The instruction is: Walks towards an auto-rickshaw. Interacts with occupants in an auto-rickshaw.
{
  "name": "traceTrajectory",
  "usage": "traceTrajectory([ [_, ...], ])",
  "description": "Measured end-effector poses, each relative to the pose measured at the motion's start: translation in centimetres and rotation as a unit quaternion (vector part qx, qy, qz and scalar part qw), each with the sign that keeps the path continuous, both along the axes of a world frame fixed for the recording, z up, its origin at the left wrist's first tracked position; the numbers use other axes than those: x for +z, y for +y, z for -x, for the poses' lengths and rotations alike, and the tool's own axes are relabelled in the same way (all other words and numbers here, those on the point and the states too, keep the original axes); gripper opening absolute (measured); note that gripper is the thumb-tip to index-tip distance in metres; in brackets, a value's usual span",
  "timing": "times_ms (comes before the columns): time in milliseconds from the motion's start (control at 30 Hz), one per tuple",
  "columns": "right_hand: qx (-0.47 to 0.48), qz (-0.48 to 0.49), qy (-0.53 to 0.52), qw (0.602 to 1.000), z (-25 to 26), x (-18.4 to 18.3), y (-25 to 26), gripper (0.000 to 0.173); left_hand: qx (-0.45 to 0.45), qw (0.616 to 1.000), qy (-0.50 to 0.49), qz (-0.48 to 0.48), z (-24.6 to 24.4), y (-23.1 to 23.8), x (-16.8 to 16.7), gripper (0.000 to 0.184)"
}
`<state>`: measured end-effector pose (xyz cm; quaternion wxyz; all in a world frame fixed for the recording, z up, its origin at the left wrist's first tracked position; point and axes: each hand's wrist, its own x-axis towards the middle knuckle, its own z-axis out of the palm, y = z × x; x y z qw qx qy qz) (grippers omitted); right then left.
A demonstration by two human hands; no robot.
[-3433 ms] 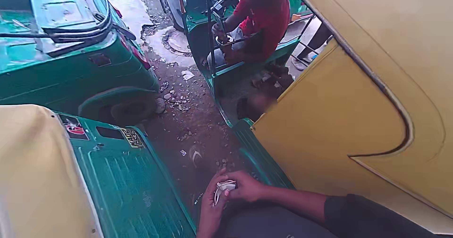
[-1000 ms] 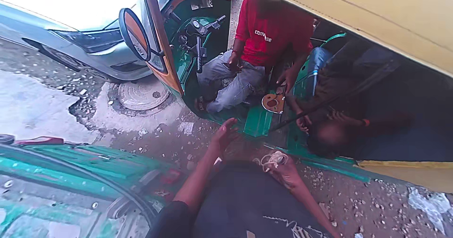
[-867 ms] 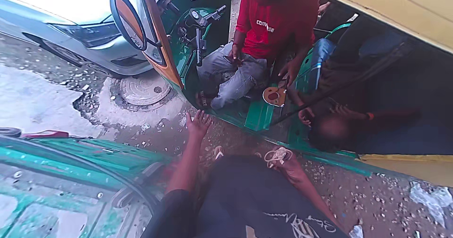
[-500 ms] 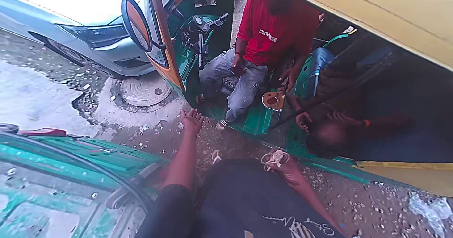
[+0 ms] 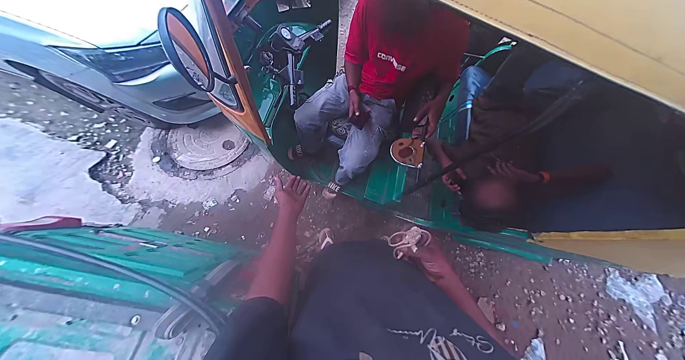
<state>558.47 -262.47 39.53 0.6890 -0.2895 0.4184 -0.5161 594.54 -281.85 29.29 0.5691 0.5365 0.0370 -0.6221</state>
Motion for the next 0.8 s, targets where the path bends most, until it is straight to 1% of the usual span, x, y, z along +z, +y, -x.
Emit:
traceTrajectory([
  [133,-0.003,-0.01,0.007,1.0,-0.2,0.0,0.1,0.041,-0.012,1.0,-0.001,0.012,-0.4,0.5,0.2,0.083],
  [300,-0.014,-0.015,0.008,1.0,-0.1,0.2,0.2,0.041,-0.036,0.999,0.02,0.031,-0.1,2.7,0.1,0.086],
  [467,-0.024,-0.022,-0.013,0.999,-0.4,0.2,0.1,0.043,-0.023,0.999,0.04,0.024,0.1,3.9,-0.4,0.087],
  [533,-0.031,-0.034,-0.013,0.999,-0.5,0.2,0.1,0.044,-0.027,0.999,0.039,0.019,0.4,3.9,0.0,0.086],
  [567,-0.032,-0.037,-0.016,0.999,-0.5,0.2,0.2,0.044,-0.041,0.998,0.032,0.02,0.6,4.0,0.6,0.084],
  [600,-0.033,-0.038,-0.02,0.999,-0.6,0.2,0.2,0.044,-0.062,0.997,0.021,0.027,0.9,4.0,2.0,0.082],
  [633,-0.036,-0.038,-0.024,0.998,-0.6,0.1,0.1,0.044,-0.093,0.994,0.015,0.054,1.2,4.1,4.1,0.08],
  [667,-0.038,-0.036,-0.027,0.998,-0.5,0.1,0.1,0.043,-0.138,0.984,0.018,0.112,1.5,4.5,6.9,0.081],
  [700,-0.039,-0.034,-0.03,0.998,-0.5,0.1,0.0,0.043,-0.201,0.957,0.034,0.207,1.6,5.1,10.3,0.084],
  [733,-0.042,-0.034,-0.032,0.998,-0.4,0.1,0.0,0.043,-0.265,0.909,0.052,0.317,1.5,5.6,14.3,0.088],
  [767,-0.046,-0.039,-0.032,0.998,-0.5,0.2,0.0,0.042,-0.319,0.85,0.05,0.416,1.5,6.1,18.7,0.094],
  [800,-0.05,-0.046,-0.029,0.997,-0.6,0.3,0.1,0.042,-0.349,0.799,0.012,0.489,1.4,6.8,23.6,0.098],
])
